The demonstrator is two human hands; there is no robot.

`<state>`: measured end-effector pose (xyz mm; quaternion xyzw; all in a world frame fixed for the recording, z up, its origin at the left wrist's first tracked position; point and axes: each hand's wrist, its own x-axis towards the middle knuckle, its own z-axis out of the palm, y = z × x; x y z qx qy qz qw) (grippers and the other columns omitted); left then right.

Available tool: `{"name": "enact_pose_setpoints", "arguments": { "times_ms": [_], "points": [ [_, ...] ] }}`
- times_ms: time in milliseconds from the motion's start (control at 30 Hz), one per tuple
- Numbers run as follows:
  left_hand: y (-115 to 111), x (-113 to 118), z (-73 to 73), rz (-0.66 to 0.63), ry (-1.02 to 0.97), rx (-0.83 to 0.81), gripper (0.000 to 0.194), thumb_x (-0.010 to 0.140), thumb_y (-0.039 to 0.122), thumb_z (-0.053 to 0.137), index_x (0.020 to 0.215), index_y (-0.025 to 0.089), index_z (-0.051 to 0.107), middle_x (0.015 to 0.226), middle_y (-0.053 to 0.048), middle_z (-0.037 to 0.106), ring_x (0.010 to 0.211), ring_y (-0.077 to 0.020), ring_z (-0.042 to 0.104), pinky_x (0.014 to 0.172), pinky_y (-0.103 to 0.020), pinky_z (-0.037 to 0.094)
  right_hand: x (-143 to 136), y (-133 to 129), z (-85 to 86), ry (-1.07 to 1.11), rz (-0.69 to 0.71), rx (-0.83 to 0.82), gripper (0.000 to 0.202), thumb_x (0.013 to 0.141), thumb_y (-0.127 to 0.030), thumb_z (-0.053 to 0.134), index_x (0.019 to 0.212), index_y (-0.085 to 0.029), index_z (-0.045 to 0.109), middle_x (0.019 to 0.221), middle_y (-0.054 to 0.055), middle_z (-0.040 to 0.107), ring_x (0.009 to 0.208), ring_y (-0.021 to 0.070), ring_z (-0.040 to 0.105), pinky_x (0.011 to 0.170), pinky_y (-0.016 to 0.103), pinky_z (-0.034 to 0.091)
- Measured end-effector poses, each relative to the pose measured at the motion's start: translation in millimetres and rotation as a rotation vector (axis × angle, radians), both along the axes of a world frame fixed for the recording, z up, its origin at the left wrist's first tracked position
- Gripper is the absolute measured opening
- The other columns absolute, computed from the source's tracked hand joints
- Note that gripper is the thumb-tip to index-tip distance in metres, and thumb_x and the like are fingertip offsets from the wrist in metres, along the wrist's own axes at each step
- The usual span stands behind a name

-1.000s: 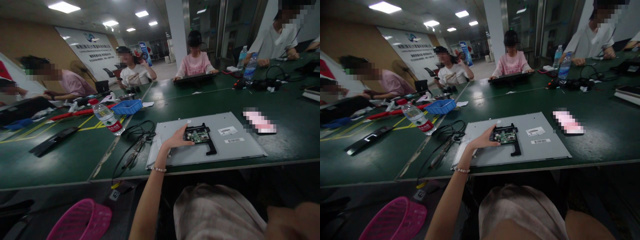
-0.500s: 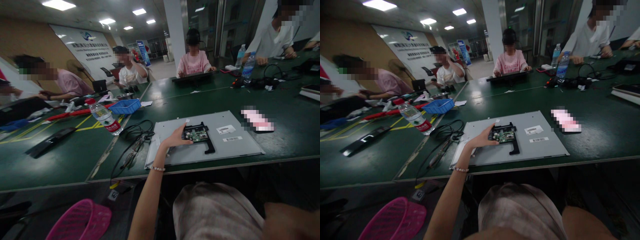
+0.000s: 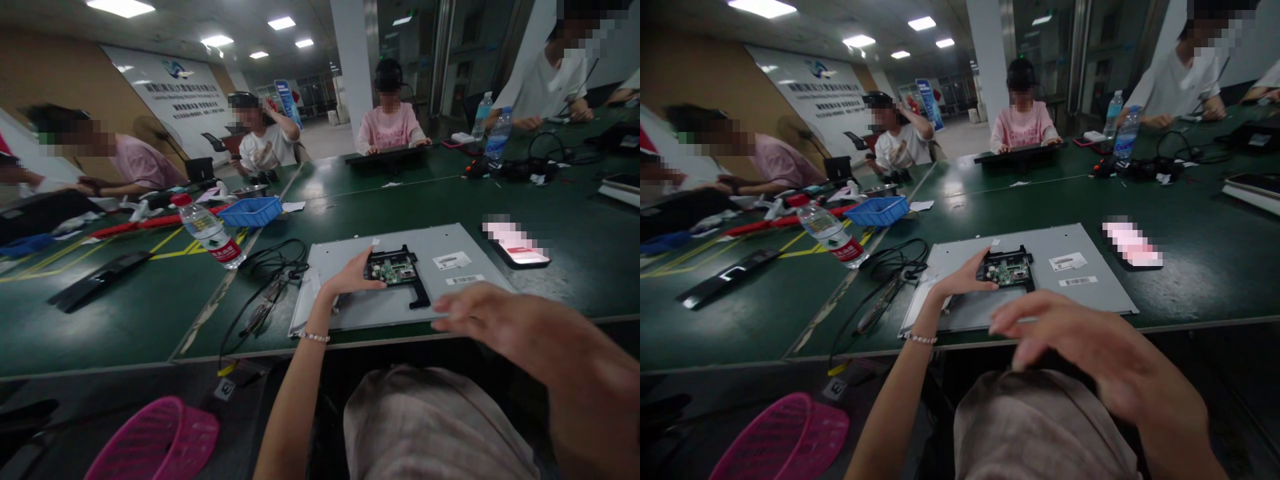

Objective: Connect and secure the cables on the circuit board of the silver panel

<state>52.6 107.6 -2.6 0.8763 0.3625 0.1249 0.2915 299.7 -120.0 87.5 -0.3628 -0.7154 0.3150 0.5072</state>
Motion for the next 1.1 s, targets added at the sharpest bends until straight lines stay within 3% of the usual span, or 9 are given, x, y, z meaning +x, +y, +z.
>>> {"name": "enact_pose_setpoints", "arguments": {
  "times_ms": [67,167,233,367,633,800,900,967,1100],
  "points": [
    [-1,1,0.6,0.007,-0.005,-0.002,0.113,0.065,0.056,0.074,0.151,0.017,0.013,0.154,-0.016,0.026,0.141,-0.0329,0.027,0.117,-0.047,0.022,7,27,-15.6,-0.11,0.009,-0.087,0.033,0.092,-0.05,0.046,0.112,-0.032,0.066,0.125,0.006,0.062,0.119,0.0283,0.055,0.097,0.048,0.048],
    [-1,1,1.6,0.012,-0.015,-0.013,0.112,0.065,0.057,0.074,0.151,0.017,0.014,0.154,-0.017,0.027,0.14,-0.0339,0.029,0.116,-0.049,0.023,15,77,-57.3,-0.283,-0.202,-0.108,0.033,0.09,-0.043,0.05,0.116,-0.028,0.064,0.125,0.007,0.061,0.119,0.0262,0.054,0.103,0.047,0.043],
    [-2,1,1.5,0.014,-0.018,-0.015,0.112,0.065,0.058,0.074,0.151,0.017,0.015,0.154,-0.017,0.027,0.14,-0.034,0.028,0.116,-0.049,0.023,17,103,-84.9,-0.368,-0.269,-0.061,0.037,0.086,-0.041,0.054,0.12,-0.027,0.061,0.127,0.008,0.059,0.12,0.0266,0.054,0.106,0.048,0.04],
    [-1,-1,0.2,0.022,-0.008,-0.007,0.112,0.065,0.059,0.073,0.15,0.015,0.015,0.154,-0.018,0.026,0.141,-0.0332,0.027,0.116,-0.048,0.022,12,124,-114.2,-0.492,-0.204,-0.024,0.056,0.082,-0.041,0.061,0.135,-0.028,0.048,0.14,0.009,0.048,0.131,0.0271,0.043,0.11,0.048,0.034],
    [-3,1,2.0,0.018,0.015,0.005,0.111,0.067,0.058,0.072,0.151,0.015,0.013,0.154,-0.018,0.025,0.141,-0.0338,0.027,0.115,-0.05,0.022,5,120,-123.3,-0.556,-0.22,0.029,0.05,0.087,-0.041,0.054,0.135,-0.03,0.048,0.144,0.008,0.045,0.132,0.0271,0.043,0.11,0.05,0.034],
    [-4,1,2.5,0.009,-0.001,0.022,0.107,0.069,0.058,0.07,0.15,0.014,0.015,0.154,-0.018,0.025,0.141,-0.0307,0.027,0.117,-0.044,0.022,4,119,-125.7,-0.576,-0.237,0.027,0.047,0.089,-0.041,0.05,0.135,-0.029,0.048,0.145,0.007,0.045,0.132,0.0269,0.043,0.109,0.049,0.035],
    [0,5,6.6,0.037,-0.062,0.085,0.086,0.081,0.055,0.059,0.148,0.015,0.024,0.153,-0.014,0.029,0.14,-0.0262,0.029,0.116,-0.039,0.024,4,119,-125.5,-0.587,-0.234,0.015,0.047,0.09,-0.041,0.049,0.135,-0.029,0.048,0.146,0.007,0.044,0.132,0.0269,0.042,0.11,0.049,0.035],
    [5,11,12.7,0.088,-0.064,0.166,0.065,0.088,0.049,0.05,0.142,0.016,0.037,0.147,-0.012,0.041,0.136,-0.0243,0.037,0.115,-0.038,0.028,4,119,-125.1,-0.589,-0.23,0.013,0.047,0.09,-0.041,0.048,0.136,-0.028,0.047,0.146,0.008,0.044,0.132,0.0271,0.042,0.109,0.049,0.035],
    [24,28,26.4,0.161,0.178,0.356,0.041,0.089,0.029,0.047,0.127,0.019,0.057,0.13,-0.008,0.059,0.12,-0.0255,0.053,0.107,-0.039,0.038,4,119,-124.2,-0.582,-0.224,0.016,0.048,0.091,-0.042,0.047,0.136,-0.029,0.046,0.146,0.008,0.044,0.132,0.027,0.042,0.109,0.049,0.035]
  ]
}}
